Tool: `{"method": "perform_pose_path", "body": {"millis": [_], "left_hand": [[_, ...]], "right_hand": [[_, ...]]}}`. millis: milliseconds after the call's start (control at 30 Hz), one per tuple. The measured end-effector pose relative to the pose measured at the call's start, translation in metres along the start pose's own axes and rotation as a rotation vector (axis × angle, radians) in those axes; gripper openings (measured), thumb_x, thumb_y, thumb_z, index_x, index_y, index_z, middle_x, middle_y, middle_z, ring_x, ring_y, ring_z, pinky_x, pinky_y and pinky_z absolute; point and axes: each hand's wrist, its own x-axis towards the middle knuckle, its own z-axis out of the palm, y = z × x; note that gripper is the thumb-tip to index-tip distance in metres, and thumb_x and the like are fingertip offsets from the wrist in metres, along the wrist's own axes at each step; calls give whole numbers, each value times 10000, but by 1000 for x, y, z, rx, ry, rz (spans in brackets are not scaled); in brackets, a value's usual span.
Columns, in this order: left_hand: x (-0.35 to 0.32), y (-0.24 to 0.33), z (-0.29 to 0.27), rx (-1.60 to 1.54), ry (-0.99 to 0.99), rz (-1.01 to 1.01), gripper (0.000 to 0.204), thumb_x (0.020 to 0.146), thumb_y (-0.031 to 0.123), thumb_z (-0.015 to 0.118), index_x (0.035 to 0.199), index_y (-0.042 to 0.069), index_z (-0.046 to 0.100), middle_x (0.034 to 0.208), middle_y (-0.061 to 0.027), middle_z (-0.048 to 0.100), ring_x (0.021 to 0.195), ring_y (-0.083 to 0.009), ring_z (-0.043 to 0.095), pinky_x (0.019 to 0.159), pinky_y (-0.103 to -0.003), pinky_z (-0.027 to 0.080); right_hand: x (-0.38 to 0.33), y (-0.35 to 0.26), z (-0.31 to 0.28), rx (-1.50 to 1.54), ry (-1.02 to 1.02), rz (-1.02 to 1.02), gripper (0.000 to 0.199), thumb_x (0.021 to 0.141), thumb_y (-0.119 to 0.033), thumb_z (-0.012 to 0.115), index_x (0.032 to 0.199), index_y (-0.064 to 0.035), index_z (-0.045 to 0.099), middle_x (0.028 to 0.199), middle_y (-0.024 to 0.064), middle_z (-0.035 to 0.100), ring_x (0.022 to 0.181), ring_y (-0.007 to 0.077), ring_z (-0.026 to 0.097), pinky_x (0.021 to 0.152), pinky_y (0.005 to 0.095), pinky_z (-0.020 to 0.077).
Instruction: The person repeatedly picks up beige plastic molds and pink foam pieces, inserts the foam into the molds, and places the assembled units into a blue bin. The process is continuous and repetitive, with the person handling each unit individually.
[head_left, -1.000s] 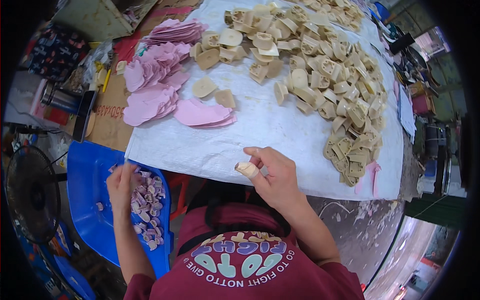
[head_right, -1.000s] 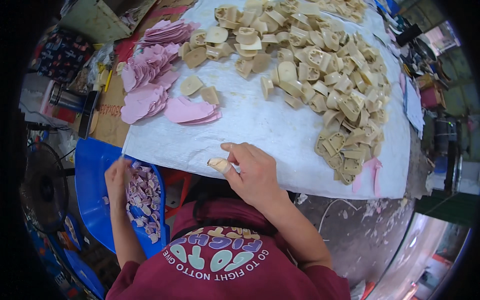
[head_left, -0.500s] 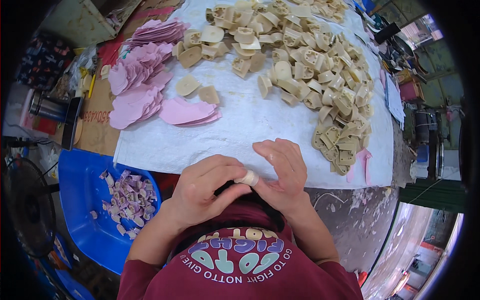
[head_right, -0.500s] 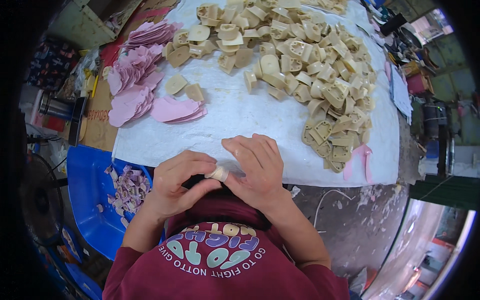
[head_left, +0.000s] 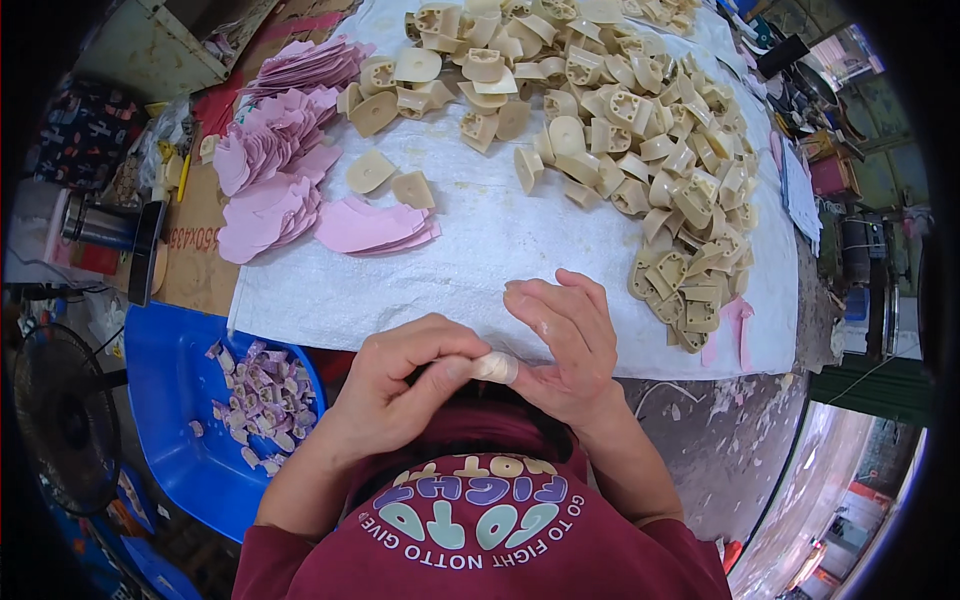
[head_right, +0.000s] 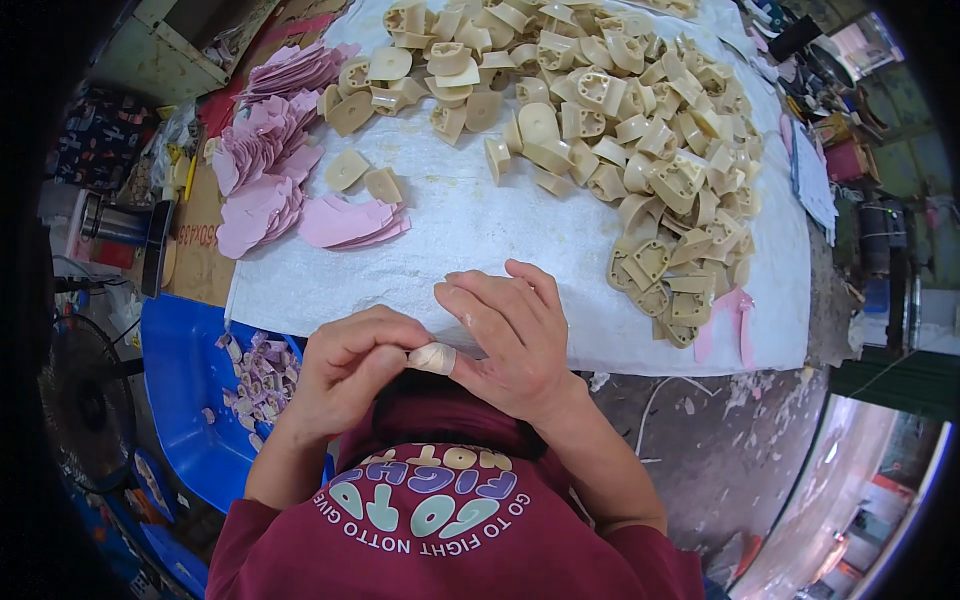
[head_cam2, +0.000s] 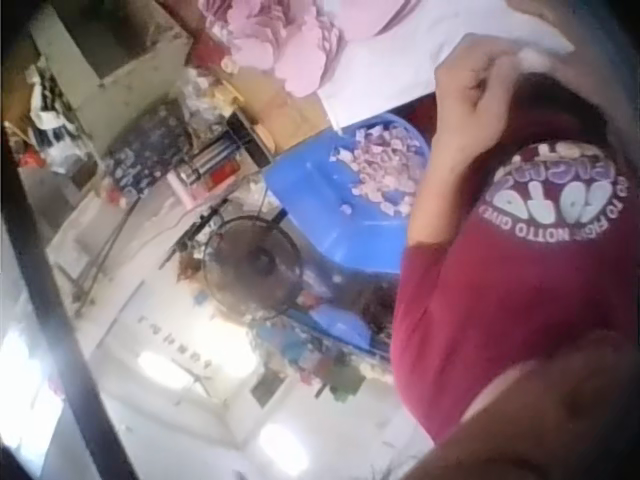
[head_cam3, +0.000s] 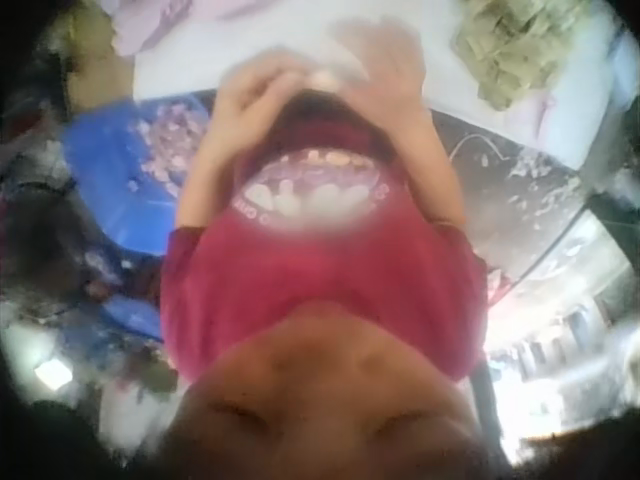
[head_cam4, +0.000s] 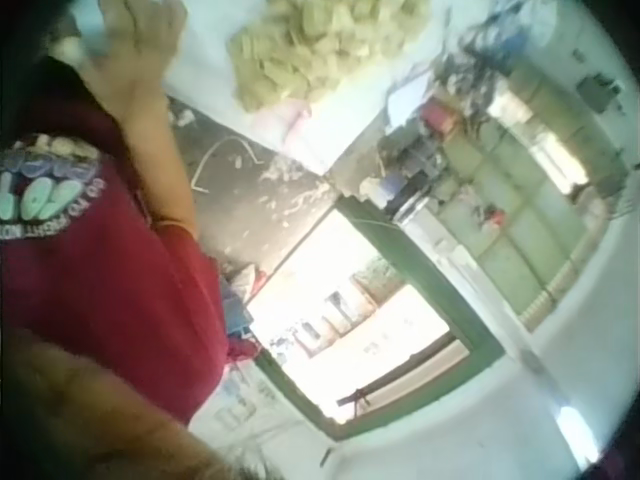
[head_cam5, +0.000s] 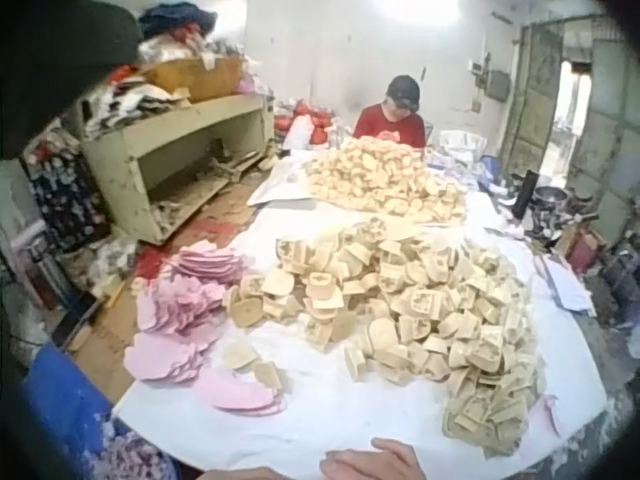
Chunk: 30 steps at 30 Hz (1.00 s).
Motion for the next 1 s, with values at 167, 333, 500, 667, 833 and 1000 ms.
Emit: {"method": "perform_pose_path", "body": {"millis": [167, 333, 500, 667, 833, 1000], "left_hand": [[-1, 14, 5, 389, 8, 94, 218, 791, -31, 682, 1006, -1, 668, 945, -120, 661, 795, -196, 646, 675, -273, 502], [-3, 6, 11, 438, 47, 164, 246, 753, -47, 694, 989, 18, 671, 924, -127, 646, 759, -243, 647, 632, -313, 516], [-7, -5, 18, 540, 153, 346, 253, 759, -96, 676, 982, 23, 672, 1000, -159, 641, 826, -257, 656, 684, -298, 528], [-8, -5, 22, 187, 246, 111, 304, 752, -117, 682, 1017, 29, 652, 1042, -168, 639, 873, -264, 663, 740, -303, 536], [-4, -15, 17, 419, 181, 388, 270, 736, -54, 714, 991, 30, 685, 998, -162, 638, 868, -279, 652, 735, -338, 539], [-1, -7, 14, 32, 164, 266, 269, 769, -59, 703, 1028, 11, 686, 1108, -170, 623, 929, -253, 653, 751, -332, 542]], "right_hand": [[1, 1, 1, -11, -52, -15, 504, 656, -231, 770, 1118, -85, 633, 1112, 54, 643, 941, 187, 626, 946, 425, 397], [1, -1, 3, -41, -100, -12, 515, 650, -176, 750, 1142, -86, 625, 1132, 55, 633, 955, 187, 618, 969, 425, 379], [-1, -4, 6, -41, -60, 48, 519, 644, -163, 758, 1140, -83, 625, 1127, 56, 636, 966, 192, 616, 970, 426, 378], [2, -5, 7, -22, -13, 40, 508, 660, -172, 774, 1136, -80, 623, 1120, 60, 645, 998, 189, 615, 956, 426, 390], [1, -5, 7, 31, -28, 108, 519, 665, -233, 803, 1126, -75, 624, 1110, 60, 653, 1001, 195, 617, 938, 420, 404], [1, -7, 13, 113, 24, 172, 548, 659, -310, 813, 1114, -67, 629, 1114, 61, 656, 996, 200, 620, 926, 415, 410]]}}
